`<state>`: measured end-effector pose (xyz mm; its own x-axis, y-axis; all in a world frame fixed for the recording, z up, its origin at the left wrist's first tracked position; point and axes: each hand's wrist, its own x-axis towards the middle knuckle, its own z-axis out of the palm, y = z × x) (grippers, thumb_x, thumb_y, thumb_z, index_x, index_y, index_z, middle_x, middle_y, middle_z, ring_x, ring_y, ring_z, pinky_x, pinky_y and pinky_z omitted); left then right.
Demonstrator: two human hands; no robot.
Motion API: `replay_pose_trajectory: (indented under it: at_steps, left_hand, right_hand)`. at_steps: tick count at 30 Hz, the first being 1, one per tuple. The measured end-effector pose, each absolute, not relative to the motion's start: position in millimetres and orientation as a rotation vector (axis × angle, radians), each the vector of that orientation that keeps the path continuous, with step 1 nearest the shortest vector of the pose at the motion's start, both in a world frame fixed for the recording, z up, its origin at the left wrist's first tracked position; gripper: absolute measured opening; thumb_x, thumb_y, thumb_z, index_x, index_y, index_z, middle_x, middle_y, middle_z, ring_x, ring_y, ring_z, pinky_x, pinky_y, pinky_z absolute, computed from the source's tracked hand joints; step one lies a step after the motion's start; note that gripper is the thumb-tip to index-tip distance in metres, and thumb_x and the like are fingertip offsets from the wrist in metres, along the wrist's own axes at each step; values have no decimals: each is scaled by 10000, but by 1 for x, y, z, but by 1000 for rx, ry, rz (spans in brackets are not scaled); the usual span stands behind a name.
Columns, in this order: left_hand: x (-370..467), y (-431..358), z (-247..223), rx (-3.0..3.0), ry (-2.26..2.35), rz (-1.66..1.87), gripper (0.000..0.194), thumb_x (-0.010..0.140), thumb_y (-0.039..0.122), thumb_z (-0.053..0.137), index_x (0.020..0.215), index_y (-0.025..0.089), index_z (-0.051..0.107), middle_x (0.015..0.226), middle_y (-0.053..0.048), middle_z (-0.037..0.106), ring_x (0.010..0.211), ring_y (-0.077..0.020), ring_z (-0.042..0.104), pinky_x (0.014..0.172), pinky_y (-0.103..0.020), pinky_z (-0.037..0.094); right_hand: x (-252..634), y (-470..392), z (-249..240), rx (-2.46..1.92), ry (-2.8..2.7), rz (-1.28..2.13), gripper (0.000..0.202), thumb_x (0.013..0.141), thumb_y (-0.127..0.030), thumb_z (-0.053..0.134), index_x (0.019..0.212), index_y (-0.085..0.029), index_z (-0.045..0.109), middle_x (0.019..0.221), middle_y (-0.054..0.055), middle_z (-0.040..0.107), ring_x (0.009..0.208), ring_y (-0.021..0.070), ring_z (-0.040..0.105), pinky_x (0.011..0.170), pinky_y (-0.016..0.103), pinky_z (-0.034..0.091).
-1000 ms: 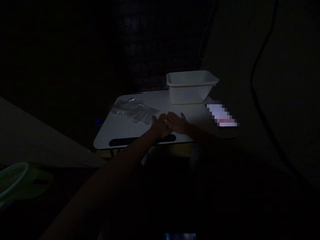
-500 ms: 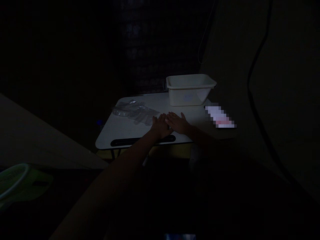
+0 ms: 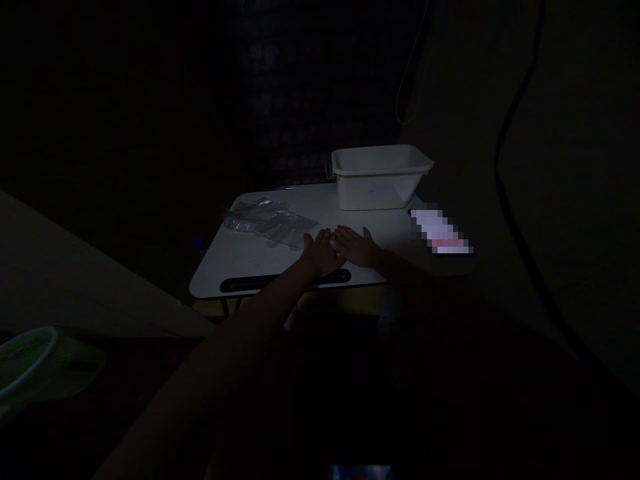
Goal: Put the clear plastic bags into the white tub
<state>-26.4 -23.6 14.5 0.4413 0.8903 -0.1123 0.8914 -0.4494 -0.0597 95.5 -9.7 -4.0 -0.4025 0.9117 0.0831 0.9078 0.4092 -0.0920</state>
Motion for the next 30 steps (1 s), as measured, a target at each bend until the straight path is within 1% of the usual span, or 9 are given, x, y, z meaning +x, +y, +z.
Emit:
replay_pose_trajectory:
  at_steps: [2, 4, 8, 11, 19, 25, 28, 30]
  left_hand:
    - [-27, -23, 14, 2669, 1637, -172, 650, 792, 480, 198, 1311, 93, 139, 1372, -156, 160, 1257, -262, 105, 942, -543, 126]
    - [-27, -22, 14, 2683, 1631, -132, 659, 786, 486, 209, 1312, 98, 126, 1377, -148, 147, 1256, -261, 109, 938, -546, 137]
    - [-27, -21, 13, 2694, 1640, -99, 697, 772, 503, 236, 1314, 81, 111, 1379, -151, 130, 1260, -265, 78, 947, -544, 116]
    - [-28, -21, 11, 2689, 1622, -129, 677, 783, 485, 222, 1311, 74, 122, 1376, -158, 140, 1262, -255, 78, 953, -537, 104]
    - [-27, -21, 13, 2665, 1624, -230, 652, 792, 463, 211, 1316, 86, 113, 1379, -152, 130, 1263, -262, 60, 945, -541, 122]
    - [-27, -21, 12, 2682, 1628, -217, 663, 790, 479, 199, 1314, 80, 126, 1373, -157, 153, 1261, -256, 85, 945, -543, 121]
    - [-27, -22, 14, 2686, 1626, -214, 647, 794, 467, 189, 1313, 85, 131, 1372, -157, 156, 1261, -253, 91, 942, -546, 125]
    - [-27, -23, 15, 2688, 1628, -199, 650, 793, 469, 187, 1313, 84, 128, 1375, -154, 144, 1262, -249, 87, 943, -544, 125]
  right_hand:
    - [96, -9, -3, -1652, -2485, 108, 503, 850, -431, 106, 1249, -215, 323, 1348, 66, 292, 1232, 192, 232, 945, 543, 181]
    - [95, -8, -1, -1641, -2447, 115, 495, 851, -422, 113, 1252, -215, 318, 1348, 68, 291, 1231, 188, 234, 945, 547, 171]
    - [93, -9, -2, -1611, -2458, 12, 506, 855, -394, 119, 1261, -159, 308, 1351, 91, 276, 1238, 197, 215, 952, 540, 158]
    - [93, -12, -3, -1614, -2496, -26, 507, 860, -377, 109, 1255, -136, 317, 1342, 105, 291, 1236, 199, 220, 951, 541, 157]
    - [94, -11, -7, -1616, -2539, -29, 517, 859, -390, 88, 1250, -147, 325, 1345, 110, 283, 1238, 200, 215, 940, 552, 164]
    - [94, -10, -7, -1647, -2544, 37, 527, 851, -414, 105, 1261, -151, 305, 1355, 106, 263, 1244, 190, 200, 949, 537, 178]
    - [94, -11, -4, -1654, -2509, 47, 518, 849, -426, 115, 1255, -176, 318, 1352, 91, 275, 1238, 185, 218, 950, 530, 182]
    - [93, -11, -3, -1638, -2480, 22, 513, 849, -422, 129, 1253, -169, 320, 1348, 93, 283, 1234, 188, 228, 951, 535, 174]
